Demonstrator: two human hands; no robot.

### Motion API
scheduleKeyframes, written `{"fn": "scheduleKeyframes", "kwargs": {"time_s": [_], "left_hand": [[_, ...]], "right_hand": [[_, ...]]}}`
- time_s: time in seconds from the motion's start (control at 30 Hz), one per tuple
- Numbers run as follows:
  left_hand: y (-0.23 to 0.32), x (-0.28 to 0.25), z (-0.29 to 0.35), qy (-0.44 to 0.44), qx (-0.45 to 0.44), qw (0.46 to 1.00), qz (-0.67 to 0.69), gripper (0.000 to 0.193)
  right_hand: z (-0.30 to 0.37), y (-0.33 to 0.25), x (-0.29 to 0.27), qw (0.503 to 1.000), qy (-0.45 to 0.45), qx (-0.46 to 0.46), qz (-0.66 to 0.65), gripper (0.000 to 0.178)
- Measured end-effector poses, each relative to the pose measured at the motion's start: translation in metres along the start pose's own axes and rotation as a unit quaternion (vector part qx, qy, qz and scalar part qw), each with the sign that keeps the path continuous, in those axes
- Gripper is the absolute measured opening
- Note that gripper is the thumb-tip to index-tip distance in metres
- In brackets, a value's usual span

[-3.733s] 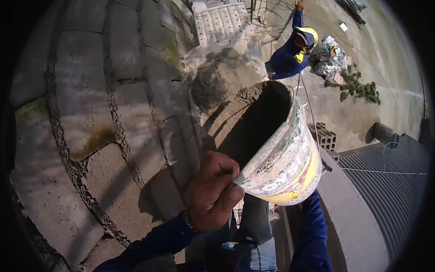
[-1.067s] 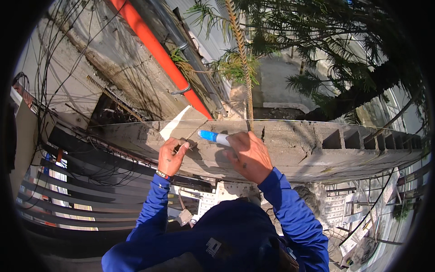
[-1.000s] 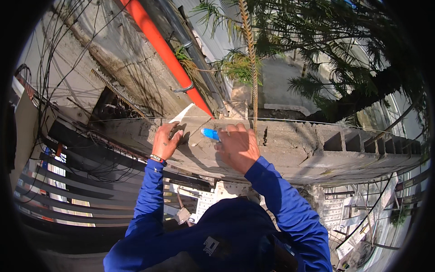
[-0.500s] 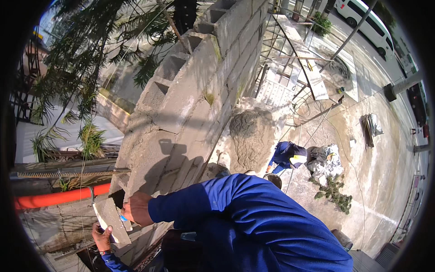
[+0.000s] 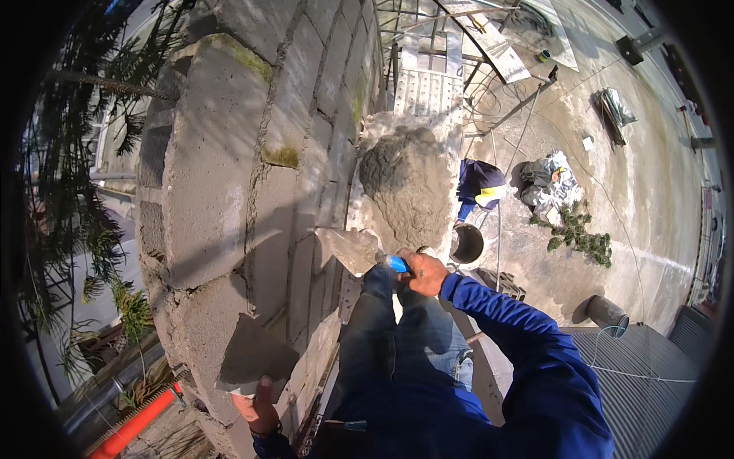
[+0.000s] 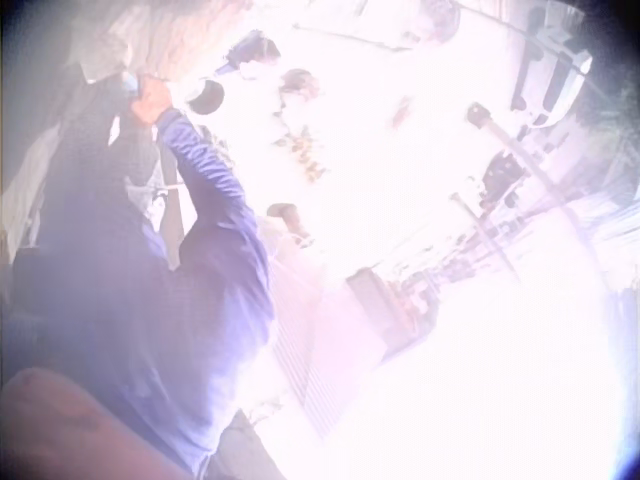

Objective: The person scoops wet cement from a bucket and applies it to a vertical concrete wall using a trowel and a smaller hand tool. They repeatedly smooth the surface and fill gaps between blocks while standing on scaffolding.

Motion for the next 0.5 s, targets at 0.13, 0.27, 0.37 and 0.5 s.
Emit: {"fn": "scheduleKeyframes", "kwargs": {"time_s": [0.13,0.27,0.37,0.5], "left_hand": [[-0.162,0.178,-0.177,-0.067,0.047,0.986,-0.146,0.050],[-0.323,0.278,-0.296,-0.112,-0.008,0.946,-0.304,0.037],[-0.421,0.302,-0.348,-0.072,0.009,0.932,-0.355,0.035],[-0.515,0.285,-0.382,-0.072,-0.125,0.886,-0.441,0.037]], "right_hand": [[-0.106,0.230,0.067,0.978,0.137,0.151,-0.042,0.037],[-0.228,0.395,0.139,0.920,0.264,0.229,-0.179,0.037],[-0.336,0.491,0.207,0.865,0.291,0.279,-0.299,0.033],[-0.466,0.541,0.270,0.788,0.272,0.274,-0.480,0.020]]}}
Point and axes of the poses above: each hand's wrist, its own z-axis away from the middle knuckle, its own x-axis out of the palm, y = z × x, the point moved 7 cm from there along -z, towards the middle knuckle, and after that the axes turned 11 degrees about -x, right-handed, at the moved point
